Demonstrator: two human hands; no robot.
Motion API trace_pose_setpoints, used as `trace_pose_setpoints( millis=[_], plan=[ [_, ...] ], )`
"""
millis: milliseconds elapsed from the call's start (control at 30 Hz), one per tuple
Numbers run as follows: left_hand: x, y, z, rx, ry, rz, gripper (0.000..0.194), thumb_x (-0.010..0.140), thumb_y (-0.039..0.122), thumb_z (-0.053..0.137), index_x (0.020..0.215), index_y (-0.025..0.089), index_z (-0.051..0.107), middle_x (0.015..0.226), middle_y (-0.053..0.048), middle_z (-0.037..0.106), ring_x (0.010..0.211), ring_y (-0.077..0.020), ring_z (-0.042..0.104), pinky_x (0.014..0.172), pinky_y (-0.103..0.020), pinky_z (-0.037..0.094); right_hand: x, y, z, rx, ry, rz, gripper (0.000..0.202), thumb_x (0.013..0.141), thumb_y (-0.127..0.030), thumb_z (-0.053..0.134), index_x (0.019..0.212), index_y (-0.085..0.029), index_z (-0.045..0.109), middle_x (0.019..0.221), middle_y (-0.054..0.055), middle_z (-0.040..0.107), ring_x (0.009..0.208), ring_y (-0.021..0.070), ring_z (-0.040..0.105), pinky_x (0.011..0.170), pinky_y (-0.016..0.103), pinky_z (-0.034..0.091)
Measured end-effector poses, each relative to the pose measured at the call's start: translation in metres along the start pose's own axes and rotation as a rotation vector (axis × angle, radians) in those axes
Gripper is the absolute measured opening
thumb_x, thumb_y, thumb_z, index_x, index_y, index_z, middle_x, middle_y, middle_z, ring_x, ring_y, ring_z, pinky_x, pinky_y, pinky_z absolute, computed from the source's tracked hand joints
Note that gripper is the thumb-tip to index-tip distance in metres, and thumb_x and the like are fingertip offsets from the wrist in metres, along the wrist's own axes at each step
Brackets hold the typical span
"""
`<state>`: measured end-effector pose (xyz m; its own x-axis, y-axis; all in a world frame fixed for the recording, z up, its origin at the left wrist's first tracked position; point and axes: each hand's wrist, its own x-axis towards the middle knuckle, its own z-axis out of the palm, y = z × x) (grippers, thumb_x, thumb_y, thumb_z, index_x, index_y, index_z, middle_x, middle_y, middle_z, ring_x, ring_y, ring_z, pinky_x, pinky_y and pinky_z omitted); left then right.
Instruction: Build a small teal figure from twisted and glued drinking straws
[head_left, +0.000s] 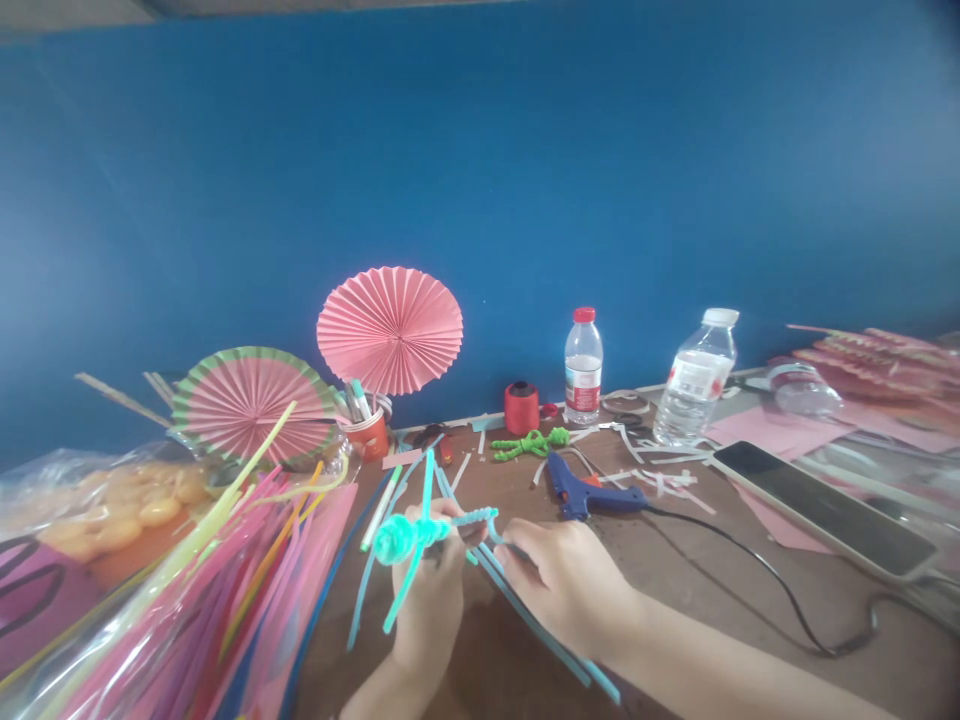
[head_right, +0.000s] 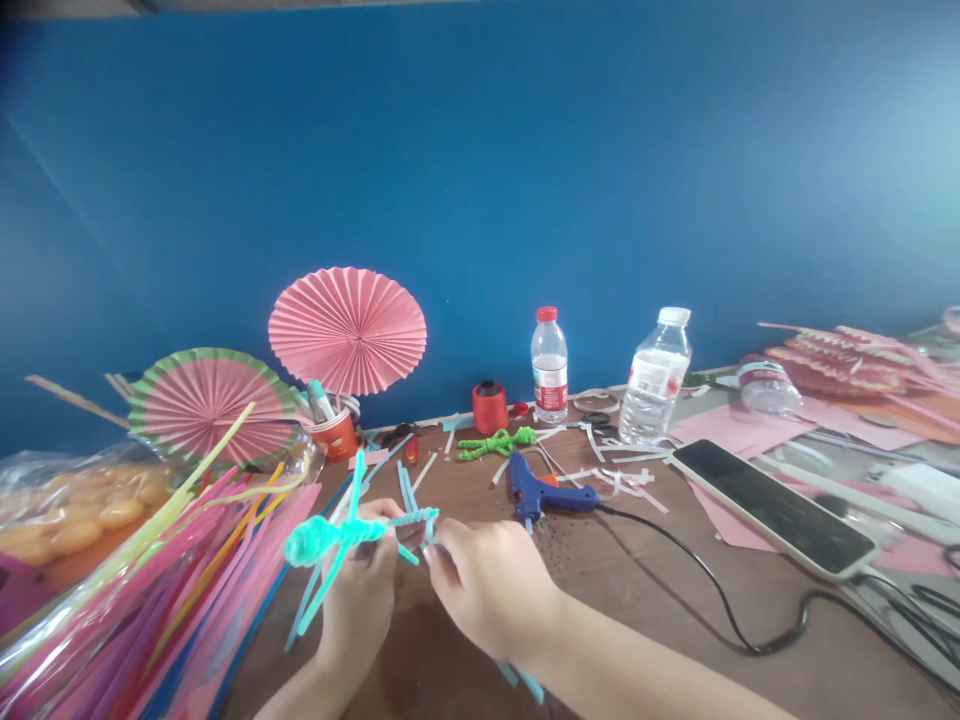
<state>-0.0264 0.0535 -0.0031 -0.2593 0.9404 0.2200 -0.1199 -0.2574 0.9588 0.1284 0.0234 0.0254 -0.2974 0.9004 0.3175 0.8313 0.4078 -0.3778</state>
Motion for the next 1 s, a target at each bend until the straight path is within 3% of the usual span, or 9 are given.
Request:
trace_pose_setpoints(
  millis=[100,300,533,700,867,1000],
  plan=[
    [-0.001,0.004,0.007,0.035,-0.047,0.019,0.009,0.064,0.011,0.062,0.061,0.019,0.06,0.065,0.0,0.062,0.066,-0.0168,0.061,0.066,-0.026,0.047,0.002,0.003,-0.004,0.083,0.008,0.026,0.017,0.08,-0.018,0.038,0.068,-0.019,0.051,0.059,-0.002,0.058,0.054,0.0109,0.053,0.051,0.019,0.029],
    [-0.004,0.01,0.014,0.088,-0.153,0.028,0.01,0.061,0.009,0.059,0.063,0.018,0.057,0.062,0.0,0.063,0.065,-0.0183,0.062,0.061,-0.027,0.049,0.007,0.004,-0.01,0.291,-0.05,0.122,0.018,0.079,-0.016,0.038,0.068,-0.018,0.052,0.058,-0.003,0.053,0.054,0.0104,0.048,0.052,0.019,0.03],
    [-0.004,0.002,0.015,-0.071,-0.147,-0.119,0.004,0.067,0.019,0.057,0.07,0.018,0.054,0.063,0.002,0.06,0.057,-0.0151,0.061,0.055,-0.026,0.05,0.013,0.011,-0.008,0.507,0.072,0.212,0.025,0.085,-0.022,0.031,0.068,-0.019,0.049,0.056,-0.005,0.045,0.053,0.0103,0.043,0.052,0.019,0.032],
    [-0.004,-0.002,0.018,-0.393,-0.128,-0.33,0.013,0.067,0.014,0.061,0.072,0.019,0.05,0.074,0.005,0.06,0.06,-0.0106,0.062,0.06,-0.024,0.05,0.015,0.021,0.005,0.352,0.039,0.263,0.026,0.086,-0.026,0.032,0.069,-0.019,0.051,0.058,-0.003,0.051,0.054,0.0116,0.047,0.05,0.02,0.031],
    [-0.001,-0.005,0.017,-0.493,-0.003,-0.366,0.017,0.065,0.01,0.062,0.075,0.019,0.052,0.078,0.004,0.06,0.065,-0.0109,0.062,0.064,-0.025,0.051,0.011,0.019,0.012,0.017,-0.059,0.194,0.029,0.088,-0.028,0.031,0.072,-0.019,0.054,0.06,0.001,0.061,0.053,0.014,0.056,0.048,0.022,0.027],
    [-0.002,-0.004,0.019,-0.444,-0.036,-0.327,0.014,0.066,0.015,0.064,0.075,0.017,0.054,0.075,0.001,0.063,0.068,-0.0162,0.065,0.063,-0.028,0.052,0.006,0.01,0.012,-0.17,-0.142,0.098,0.021,0.085,-0.022,0.035,0.081,-0.019,0.055,0.065,0.005,0.066,0.055,0.0185,0.062,0.046,0.025,0.026]
  ],
)
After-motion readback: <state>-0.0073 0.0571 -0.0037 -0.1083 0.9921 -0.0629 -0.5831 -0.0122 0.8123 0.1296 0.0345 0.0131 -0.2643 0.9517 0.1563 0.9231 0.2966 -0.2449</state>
